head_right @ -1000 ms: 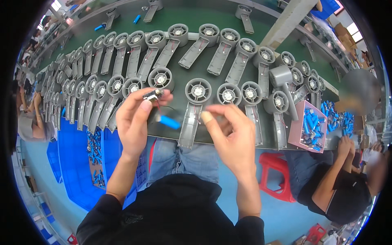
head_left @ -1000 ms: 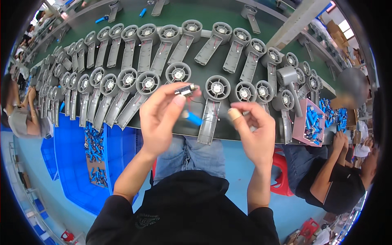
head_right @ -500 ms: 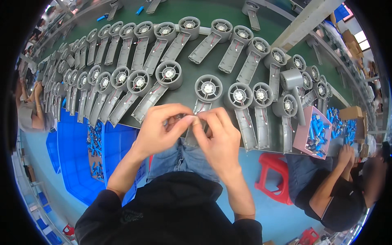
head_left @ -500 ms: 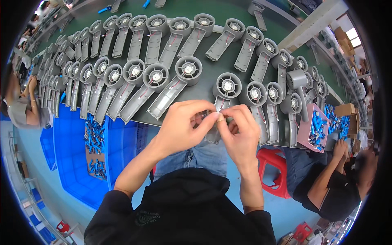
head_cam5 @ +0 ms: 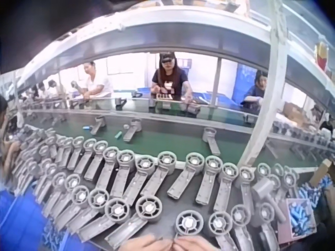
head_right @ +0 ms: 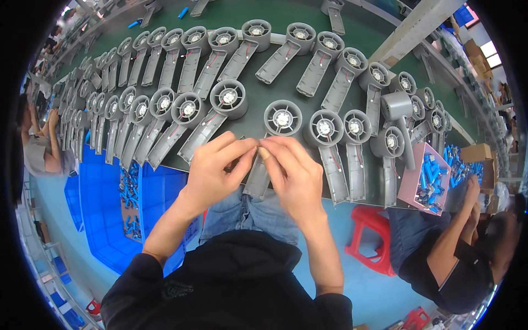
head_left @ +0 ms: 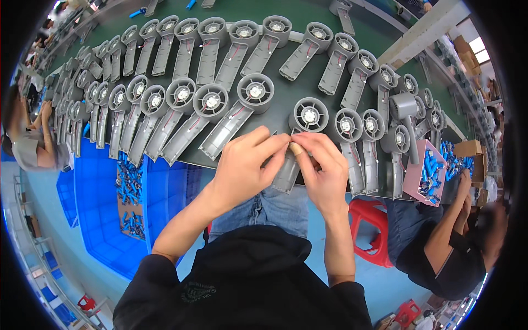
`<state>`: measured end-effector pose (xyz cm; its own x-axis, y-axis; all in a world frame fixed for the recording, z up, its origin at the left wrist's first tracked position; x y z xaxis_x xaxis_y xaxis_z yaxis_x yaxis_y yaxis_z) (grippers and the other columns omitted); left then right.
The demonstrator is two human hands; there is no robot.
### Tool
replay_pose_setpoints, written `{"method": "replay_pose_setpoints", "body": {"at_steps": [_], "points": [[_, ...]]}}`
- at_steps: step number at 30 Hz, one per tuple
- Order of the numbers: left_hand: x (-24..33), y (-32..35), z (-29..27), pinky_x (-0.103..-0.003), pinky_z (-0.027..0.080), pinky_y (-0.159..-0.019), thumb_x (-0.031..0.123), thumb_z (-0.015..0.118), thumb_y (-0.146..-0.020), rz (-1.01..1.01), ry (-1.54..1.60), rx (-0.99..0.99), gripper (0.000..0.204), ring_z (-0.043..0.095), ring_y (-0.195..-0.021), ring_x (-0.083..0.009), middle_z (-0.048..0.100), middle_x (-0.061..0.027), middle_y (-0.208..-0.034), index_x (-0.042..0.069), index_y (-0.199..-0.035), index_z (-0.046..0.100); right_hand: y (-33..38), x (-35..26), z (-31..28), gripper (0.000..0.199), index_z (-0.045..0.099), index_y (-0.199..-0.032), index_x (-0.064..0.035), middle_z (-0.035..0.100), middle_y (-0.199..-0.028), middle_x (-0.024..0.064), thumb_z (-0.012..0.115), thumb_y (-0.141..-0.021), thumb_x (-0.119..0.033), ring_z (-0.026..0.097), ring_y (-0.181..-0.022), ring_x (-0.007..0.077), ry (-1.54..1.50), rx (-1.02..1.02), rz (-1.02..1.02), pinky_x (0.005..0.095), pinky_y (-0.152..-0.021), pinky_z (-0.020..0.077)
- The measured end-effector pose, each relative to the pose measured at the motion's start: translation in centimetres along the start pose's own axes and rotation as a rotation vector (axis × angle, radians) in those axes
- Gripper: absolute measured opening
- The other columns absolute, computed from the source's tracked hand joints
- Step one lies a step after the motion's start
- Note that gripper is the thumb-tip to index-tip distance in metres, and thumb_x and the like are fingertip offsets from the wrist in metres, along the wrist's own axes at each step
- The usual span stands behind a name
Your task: Manually assemble internal components into metal motor or fan housings on a production line.
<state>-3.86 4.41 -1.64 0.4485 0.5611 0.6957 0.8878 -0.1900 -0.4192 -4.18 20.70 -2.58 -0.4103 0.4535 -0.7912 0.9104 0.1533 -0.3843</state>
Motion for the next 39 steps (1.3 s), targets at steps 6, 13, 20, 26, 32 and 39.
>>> {"method": "replay_pose_setpoints", "body": {"at_steps": [6, 13, 20, 26, 32, 39], "points": [[-0.4, 0.4, 0.5, -0.037, 0.048, -0.056, 0.0, 0.068, -0.083, 0.03, -0.051, 0.05, 0.024, 0.059, -0.062, -0.0265, 0.056, -0.0086, -0.074, 0.004, -0.107, 0.068, -0.2, 0.2, 0.4, 0.013, 0.071, -0.096, 0.0, 0.067, -0.094, 0.0052, 0.074, -0.083, 0.001, 0.051, -0.054, 0.0037, 0.077, 0.053, -0.071, 0.0203, -0.045, 0.0379], [-1.7, 1.4, 0.9, -0.022, 0.05, -0.068, 0.0, 0.065, -0.093, -0.342, 0.469, 0.063, 0.037, 0.064, -0.082, -0.0084, 0.073, -0.0108, -0.108, 0.003, -0.13, 0.064, 0.3, 0.8, 1.0, 0.011, 0.069, -0.092, 0.0008, 0.063, -0.09, 0.0039, 0.074, -0.082, 0.003, 0.045, -0.052, 0.0017, -0.009, 0.133, -0.078, 0.0201, -0.044, 0.0345], [-2.4, 1.6, 1.3, -0.03, 0.053, -0.092, -0.006, 0.064, -0.09, -0.301, 0.721, -0.021, 0.037, 0.067, -0.104, -0.0173, 0.071, -0.0158, -0.117, -0.003, -0.127, 0.064, 0.2, 0.8, 1.0, 0.011, 0.066, -0.094, 0.0011, 0.062, -0.092, 0.0034, 0.071, -0.085, 0.003, 0.047, -0.056, 0.0015, -0.058, 0.138, 0.008, 0.0186, -0.047, 0.0347], [-3.0, 1.3, 1.0, -0.036, 0.047, -0.103, -0.01, 0.063, -0.088, -0.276, 0.932, -0.1, 0.036, 0.06, -0.12, -0.0232, 0.061, -0.0213, -0.131, -0.006, -0.123, 0.065, 0.2, 0.9, 0.7, 0.01, 0.065, -0.095, 0.0015, 0.062, -0.093, 0.0034, 0.07, -0.087, 0.003, 0.049, -0.058, 0.0023, -0.061, 0.093, 0.029, 0.019, -0.048, 0.0359], [-3.3, 0.7, 0.4, -0.035, 0.049, -0.101, -0.009, 0.064, -0.085, -0.127, 0.661, -0.179, 0.039, 0.062, -0.119, -0.0257, 0.064, -0.0198, -0.128, -0.002, -0.123, 0.067, -0.1, 0.8, 0.1, 0.01, 0.066, -0.096, 0.0017, 0.062, -0.093, 0.0035, 0.07, -0.087, 0.002, 0.05, -0.059, 0.0035, -0.034, 0.048, 0.015, 0.0198, -0.049, 0.037], [-3.5, 0.6, 0.1, -0.035, 0.05, -0.098, -0.008, 0.064, -0.085, -0.052, 0.569, -0.183, 0.039, 0.063, -0.117, -0.0276, 0.065, -0.0183, -0.127, 0.0, -0.123, 0.067, -0.3, 0.7, 0.0, 0.009, 0.066, -0.095, 0.0022, 0.062, -0.091, 0.0041, 0.07, -0.087, 0.001, 0.053, -0.063, 0.0054, -0.046, 0.003, 0.049, 0.0209, -0.053, 0.0404]]}}
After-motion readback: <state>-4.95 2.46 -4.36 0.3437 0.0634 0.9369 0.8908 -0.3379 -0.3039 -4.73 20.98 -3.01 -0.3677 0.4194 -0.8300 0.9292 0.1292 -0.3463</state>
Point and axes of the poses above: each hand's wrist, its own y-axis away from the middle knuckle, its own z-axis out of the palm, x = y × z, the point moved 2 cm from there along -y, towards the middle knuckle
